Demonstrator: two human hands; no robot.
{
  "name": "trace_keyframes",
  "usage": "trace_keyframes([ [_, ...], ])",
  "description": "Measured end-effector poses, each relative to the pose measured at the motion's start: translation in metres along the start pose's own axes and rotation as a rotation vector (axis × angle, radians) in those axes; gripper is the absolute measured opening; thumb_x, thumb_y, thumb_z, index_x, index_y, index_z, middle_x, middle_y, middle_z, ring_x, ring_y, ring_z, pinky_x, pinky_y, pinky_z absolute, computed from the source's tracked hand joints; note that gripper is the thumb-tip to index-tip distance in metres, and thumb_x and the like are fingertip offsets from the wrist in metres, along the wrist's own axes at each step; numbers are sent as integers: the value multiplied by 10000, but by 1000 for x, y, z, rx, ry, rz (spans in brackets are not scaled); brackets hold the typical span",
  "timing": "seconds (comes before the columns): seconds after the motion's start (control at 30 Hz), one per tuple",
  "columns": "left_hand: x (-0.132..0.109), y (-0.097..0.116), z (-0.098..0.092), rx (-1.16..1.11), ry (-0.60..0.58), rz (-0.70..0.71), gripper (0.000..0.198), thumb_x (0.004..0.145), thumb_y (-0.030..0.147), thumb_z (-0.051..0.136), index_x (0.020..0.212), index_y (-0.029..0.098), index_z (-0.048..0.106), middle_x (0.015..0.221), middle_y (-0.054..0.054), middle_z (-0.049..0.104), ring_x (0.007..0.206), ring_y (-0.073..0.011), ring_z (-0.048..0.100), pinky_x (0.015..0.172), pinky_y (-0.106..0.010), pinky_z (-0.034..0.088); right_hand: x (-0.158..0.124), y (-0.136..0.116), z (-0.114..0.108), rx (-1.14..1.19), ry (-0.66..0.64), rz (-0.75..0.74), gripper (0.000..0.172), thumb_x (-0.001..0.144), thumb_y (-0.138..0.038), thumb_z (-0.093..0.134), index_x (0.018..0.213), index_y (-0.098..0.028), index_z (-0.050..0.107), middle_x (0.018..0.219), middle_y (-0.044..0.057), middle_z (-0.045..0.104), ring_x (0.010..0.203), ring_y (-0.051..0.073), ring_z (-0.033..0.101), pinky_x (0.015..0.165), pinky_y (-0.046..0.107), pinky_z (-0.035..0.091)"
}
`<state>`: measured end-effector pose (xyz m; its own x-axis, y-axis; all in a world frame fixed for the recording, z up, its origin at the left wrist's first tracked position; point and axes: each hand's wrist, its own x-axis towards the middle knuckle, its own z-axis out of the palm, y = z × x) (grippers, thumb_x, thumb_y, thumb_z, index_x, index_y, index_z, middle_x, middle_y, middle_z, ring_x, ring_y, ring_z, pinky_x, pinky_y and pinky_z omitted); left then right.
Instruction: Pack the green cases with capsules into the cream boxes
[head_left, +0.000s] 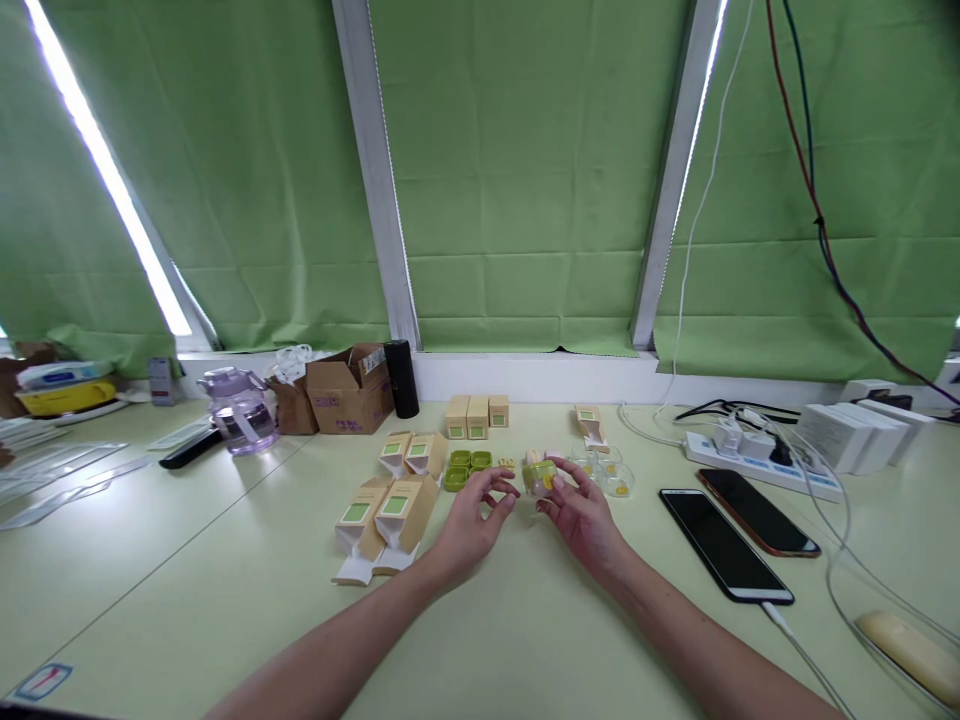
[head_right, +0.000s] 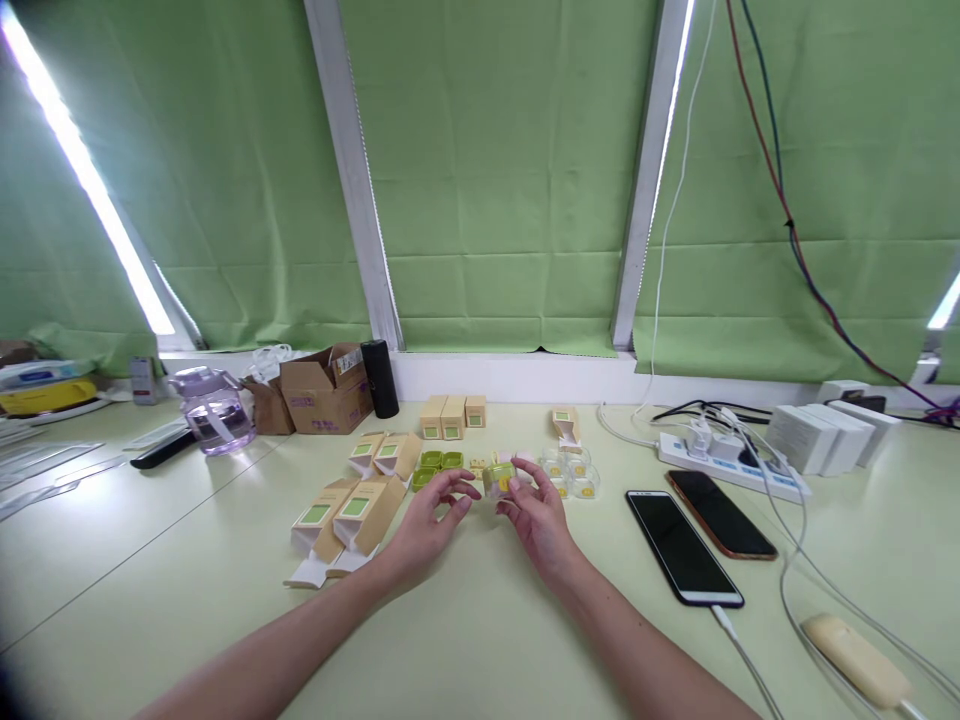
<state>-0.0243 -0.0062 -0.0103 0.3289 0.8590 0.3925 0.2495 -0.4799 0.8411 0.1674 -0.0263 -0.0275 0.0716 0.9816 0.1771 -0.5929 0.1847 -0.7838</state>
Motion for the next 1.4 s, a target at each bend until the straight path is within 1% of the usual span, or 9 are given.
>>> trace_keyframes([
  [0.13, 1, -1, 0, -24, -17, -6, 361, 949, 386, 646, 1275, 233, 613, 1225, -118, 681, 1122, -250, 687, 945, -404, 550, -2, -3, 2, -134, 29, -67, 645, 690, -445, 918, 1218, -255, 600, 926, 35, 755, 841, 224, 697, 780, 385, 553],
  [0.27, 1, -1, -1, 16, -12, 16, 410, 918, 347, 687, 1309, 253, 607, 1312, -122, 623, 1196, -258, 644, 1034, -447, 510, -1, -1, 3, -254, 37, -143, 718, 678, -424, 927, 1264, -269, 543, 1060, 64, 756, 993, 247, 700, 903, 417, 558],
  [0.43, -1, -1, -1, 26, -9, -9, 511, 872, 304, 736, 1359, 284, 582, 1369, -103, 579, 1262, -264, 583, 1087, -458, 481, -5, 1, 7, -314, 43, -192, 758, 665, -356, 930, 1294, -283, 514, 1224, 93, 702, 929, 217, 698, 889, 420, 576],
  [0.53, -2, 0, -1, 27, -12, -25, 577, 852, 285, 755, 1396, 301, 562, 1398, -96, 552, 1273, -266, 565, 1108, -461, 470, -9, 1, 9, -356, 20, -193, 742, 697, -311, 906, 1319, -301, 501, 1292, 98, 674, 982, 221, 692, 904, 412, 569],
  [0.7, -2, 1, -2, 17, -14, -17, 602, 831, 245, 769, 1394, 303, 565, 1407, -94, 540, 1316, -270, 531, 1149, -466, 439, -11, 2, 10, -394, -20, -203, 726, 724, -267, 874, 1334, -303, 482, 1307, 100, 666, 1098, 254, 667, 915, 413, 559],
  [0.97, -3, 1, -1, 17, -22, 7, 532, 837, 231, 768, 1338, 293, 600, 1353, -84, 547, 1321, -260, 515, 1158, -451, 422, -10, 7, 8, -398, -80, -195, 717, 737, -255, 859, 1342, -320, 479, 1280, 80, 683, 1067, 240, 677, 916, 406, 555],
  [1.2, -3, 5, -3, 48, -22, -1, 461, 830, 202, 749, 1270, 285, 641, 1257, -70, 569, 1214, -253, 553, 1102, -437, 457, -11, 3, 5, -562, -159, -250, 605, 825, -277, 772, 1359, -321, 490, 1301, 82, 640, 1230, 267, 607, 955, 434, 548],
  [1.3, -3, 5, -3, 74, -25, -14, 449, 824, 185, 731, 1256, 278, 648, 1225, -68, 569, 1196, -249, 553, 1104, -436, 448, -8, -6, 4, -691, -131, -337, 482, 868, -299, 713, 1320, -307, 546, 1357, 83, 614, 1250, 269, 583, 955, 436, 553],
  [1.4, -2, 2, -3, 113, -17, -27, 435, 831, 199, 723, 1253, 269, 647, 1213, -71, 567, 1193, -247, 547, 1116, -438, 433, 0, -15, -2, -846, -49, -417, 315, 895, -328, 659, 1203, -270, 626, 1297, 79, 652, 1160, 264, 617, 976, 454, 528],
])
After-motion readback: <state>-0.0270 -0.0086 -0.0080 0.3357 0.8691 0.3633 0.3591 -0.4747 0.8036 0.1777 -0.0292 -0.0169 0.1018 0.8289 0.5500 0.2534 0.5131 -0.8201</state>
